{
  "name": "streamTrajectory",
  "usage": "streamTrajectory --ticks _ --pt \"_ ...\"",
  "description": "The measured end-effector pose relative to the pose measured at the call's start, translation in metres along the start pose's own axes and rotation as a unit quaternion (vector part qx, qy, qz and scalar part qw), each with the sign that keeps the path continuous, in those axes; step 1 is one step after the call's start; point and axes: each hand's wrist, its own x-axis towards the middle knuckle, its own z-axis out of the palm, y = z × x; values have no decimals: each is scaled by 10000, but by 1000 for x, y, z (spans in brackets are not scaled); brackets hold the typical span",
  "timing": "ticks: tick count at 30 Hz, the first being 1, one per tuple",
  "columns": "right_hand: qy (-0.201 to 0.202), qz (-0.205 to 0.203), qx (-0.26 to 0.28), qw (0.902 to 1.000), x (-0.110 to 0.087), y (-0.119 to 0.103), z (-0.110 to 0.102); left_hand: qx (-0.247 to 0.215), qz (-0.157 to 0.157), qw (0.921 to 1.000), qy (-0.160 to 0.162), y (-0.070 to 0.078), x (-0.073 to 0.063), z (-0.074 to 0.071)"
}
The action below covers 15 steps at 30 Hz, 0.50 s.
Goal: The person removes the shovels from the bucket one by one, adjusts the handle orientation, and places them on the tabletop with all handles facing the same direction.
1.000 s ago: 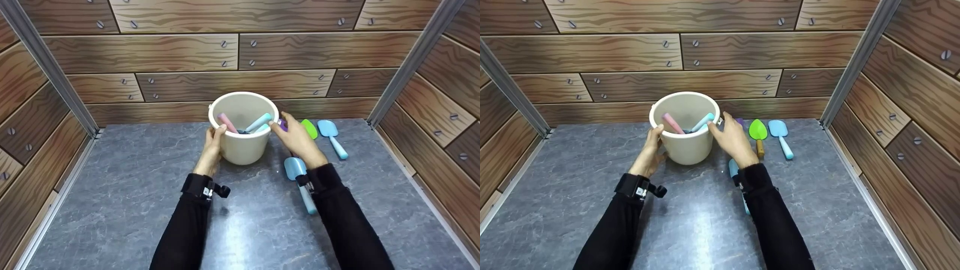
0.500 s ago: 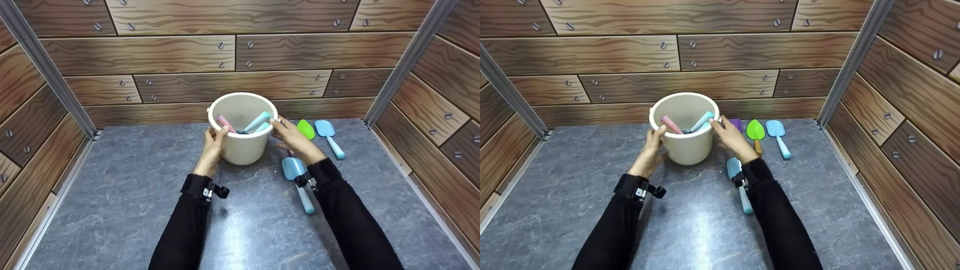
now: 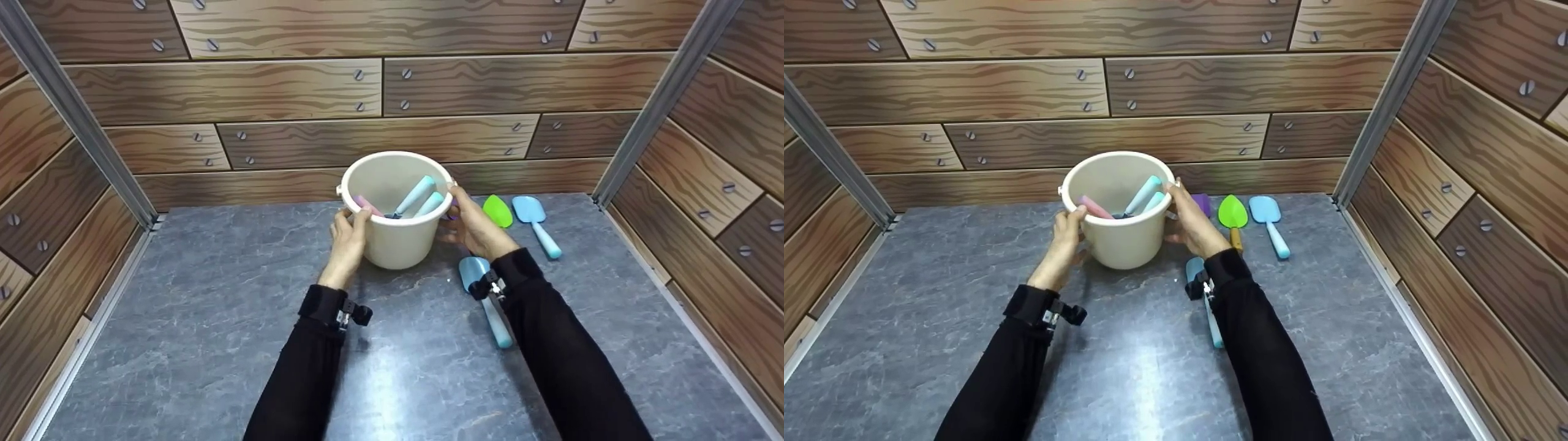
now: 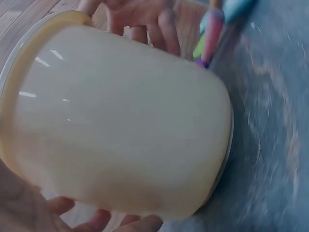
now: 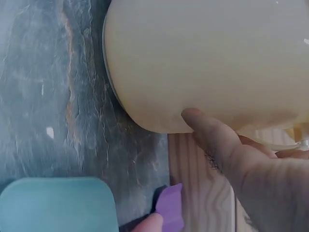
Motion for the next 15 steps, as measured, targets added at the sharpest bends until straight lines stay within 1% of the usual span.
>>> streamTrajectory --ticks 1,3,5,10,15 --pt "25 9 30 10000 3 1 0 86 26 9999 -46 6 -5 -1" --pt "84 67 90 9999 7 1 0 310 84 9995 -47 7 -7 -2" --pt "183 142 117 9997 10 2 0 429 69 9990 -84 10 -9 -4" --pt "438 264 101 9986 13 2 3 662 109 9975 -211 11 -8 -10" --pt "507 280 44 9983 15 2 8 780 180 9963 -298 7 -4 -17"
